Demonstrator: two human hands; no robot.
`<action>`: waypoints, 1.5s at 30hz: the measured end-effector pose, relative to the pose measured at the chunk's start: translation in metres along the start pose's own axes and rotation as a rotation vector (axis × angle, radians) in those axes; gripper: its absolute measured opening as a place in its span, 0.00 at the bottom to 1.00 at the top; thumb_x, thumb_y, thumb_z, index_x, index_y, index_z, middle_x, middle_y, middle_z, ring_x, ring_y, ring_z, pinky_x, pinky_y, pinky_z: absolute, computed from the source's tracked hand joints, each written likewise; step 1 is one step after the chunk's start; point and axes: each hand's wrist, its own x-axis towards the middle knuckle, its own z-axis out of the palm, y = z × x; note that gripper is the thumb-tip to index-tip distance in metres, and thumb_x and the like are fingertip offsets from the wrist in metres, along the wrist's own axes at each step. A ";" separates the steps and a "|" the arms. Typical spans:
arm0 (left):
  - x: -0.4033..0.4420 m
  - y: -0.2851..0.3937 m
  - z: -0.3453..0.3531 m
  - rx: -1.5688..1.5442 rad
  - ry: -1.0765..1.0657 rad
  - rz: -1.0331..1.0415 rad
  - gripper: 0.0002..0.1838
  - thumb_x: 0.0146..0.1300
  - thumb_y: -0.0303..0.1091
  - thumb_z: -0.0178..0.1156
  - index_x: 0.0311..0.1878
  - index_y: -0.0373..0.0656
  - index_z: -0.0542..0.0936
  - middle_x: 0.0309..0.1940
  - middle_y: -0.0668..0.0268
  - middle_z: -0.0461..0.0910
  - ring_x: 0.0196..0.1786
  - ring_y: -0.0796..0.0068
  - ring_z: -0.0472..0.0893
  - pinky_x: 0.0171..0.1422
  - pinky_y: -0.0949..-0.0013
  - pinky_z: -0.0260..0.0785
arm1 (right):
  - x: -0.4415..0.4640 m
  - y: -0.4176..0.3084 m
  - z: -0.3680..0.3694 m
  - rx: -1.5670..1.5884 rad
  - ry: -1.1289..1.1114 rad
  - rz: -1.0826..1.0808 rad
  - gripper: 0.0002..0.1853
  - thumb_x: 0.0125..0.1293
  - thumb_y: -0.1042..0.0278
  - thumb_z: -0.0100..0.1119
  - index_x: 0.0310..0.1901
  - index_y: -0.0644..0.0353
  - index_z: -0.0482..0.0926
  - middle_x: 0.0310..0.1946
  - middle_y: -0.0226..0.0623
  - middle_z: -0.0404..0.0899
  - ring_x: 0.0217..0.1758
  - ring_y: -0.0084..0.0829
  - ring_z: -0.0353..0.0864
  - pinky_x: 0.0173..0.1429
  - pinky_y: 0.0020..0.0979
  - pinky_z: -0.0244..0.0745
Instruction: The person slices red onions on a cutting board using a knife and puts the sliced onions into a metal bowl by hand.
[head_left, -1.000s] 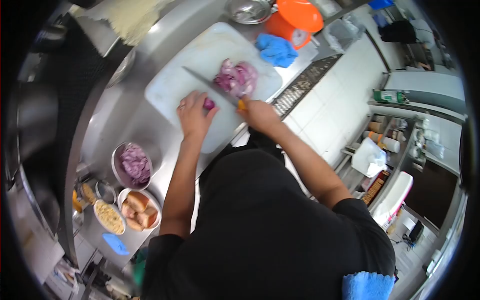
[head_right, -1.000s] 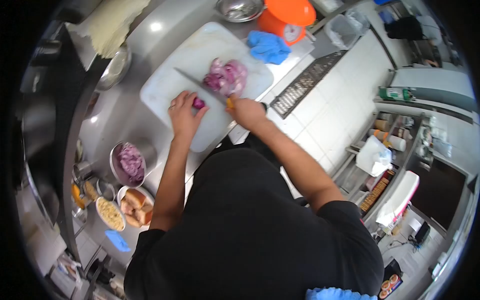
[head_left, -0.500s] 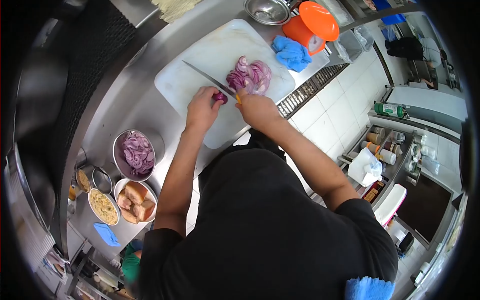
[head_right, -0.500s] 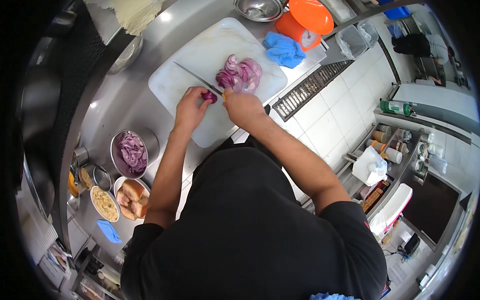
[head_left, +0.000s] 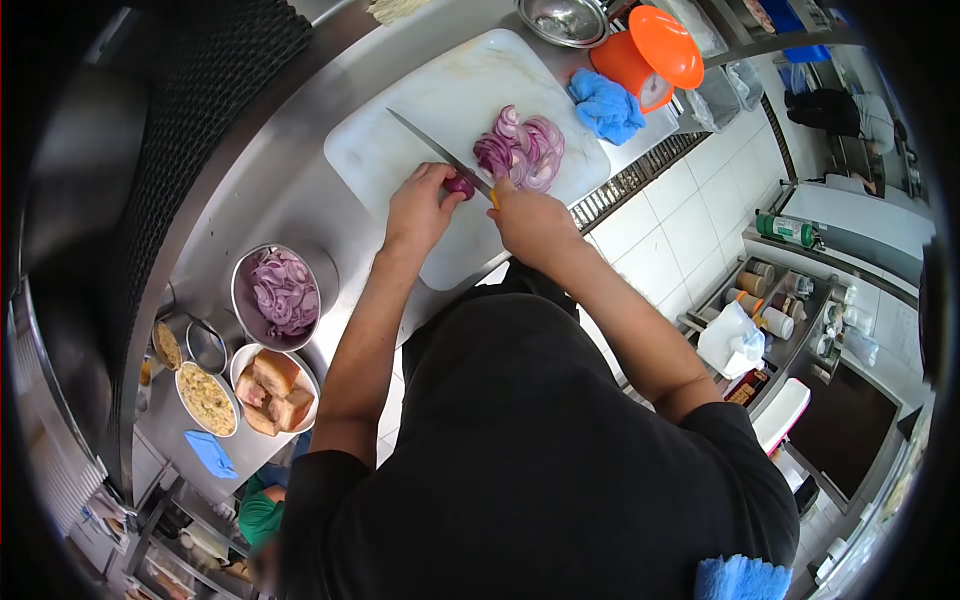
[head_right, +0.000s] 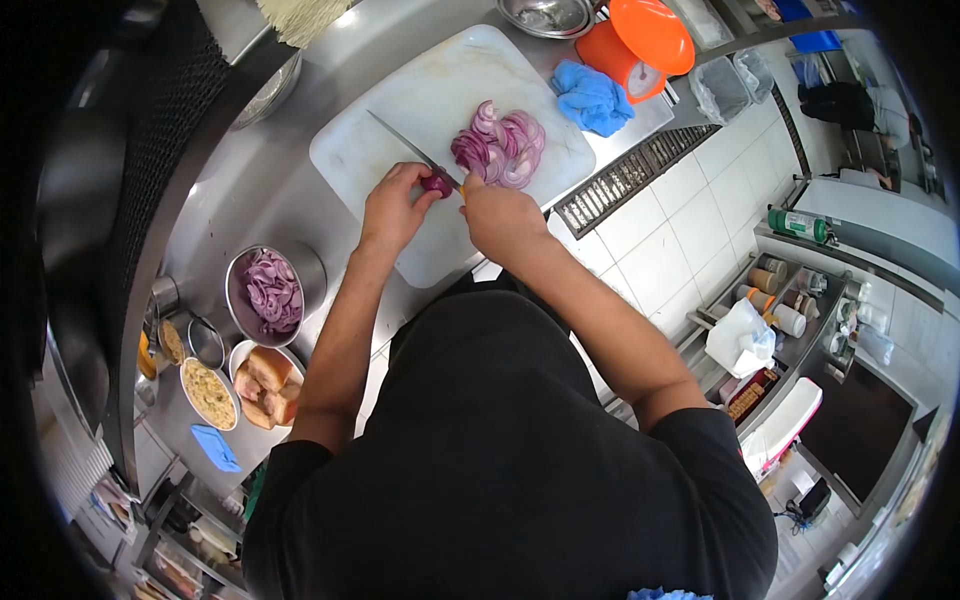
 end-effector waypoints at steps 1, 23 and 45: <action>-0.001 0.000 0.000 -0.007 -0.003 -0.005 0.19 0.63 0.31 0.78 0.55 0.42 0.83 0.52 0.62 0.87 0.53 0.59 0.88 0.58 0.59 0.81 | -0.005 -0.001 -0.001 0.000 0.007 -0.006 0.18 0.81 0.58 0.59 0.55 0.67 0.71 0.33 0.51 0.90 0.37 0.54 0.92 0.41 0.52 0.86; -0.004 -0.008 0.001 -0.021 -0.014 -0.011 0.18 0.62 0.32 0.79 0.53 0.41 0.85 0.51 0.60 0.88 0.53 0.59 0.90 0.58 0.60 0.82 | 0.019 -0.001 0.015 -0.011 -0.020 0.004 0.17 0.80 0.61 0.59 0.54 0.69 0.72 0.34 0.51 0.90 0.38 0.53 0.93 0.42 0.50 0.86; -0.003 -0.010 0.002 -0.006 0.012 0.003 0.19 0.62 0.33 0.79 0.53 0.41 0.84 0.50 0.60 0.89 0.53 0.59 0.90 0.58 0.59 0.82 | 0.021 -0.003 0.040 0.030 -0.010 0.040 0.15 0.80 0.61 0.59 0.52 0.67 0.72 0.35 0.51 0.90 0.38 0.54 0.93 0.42 0.51 0.86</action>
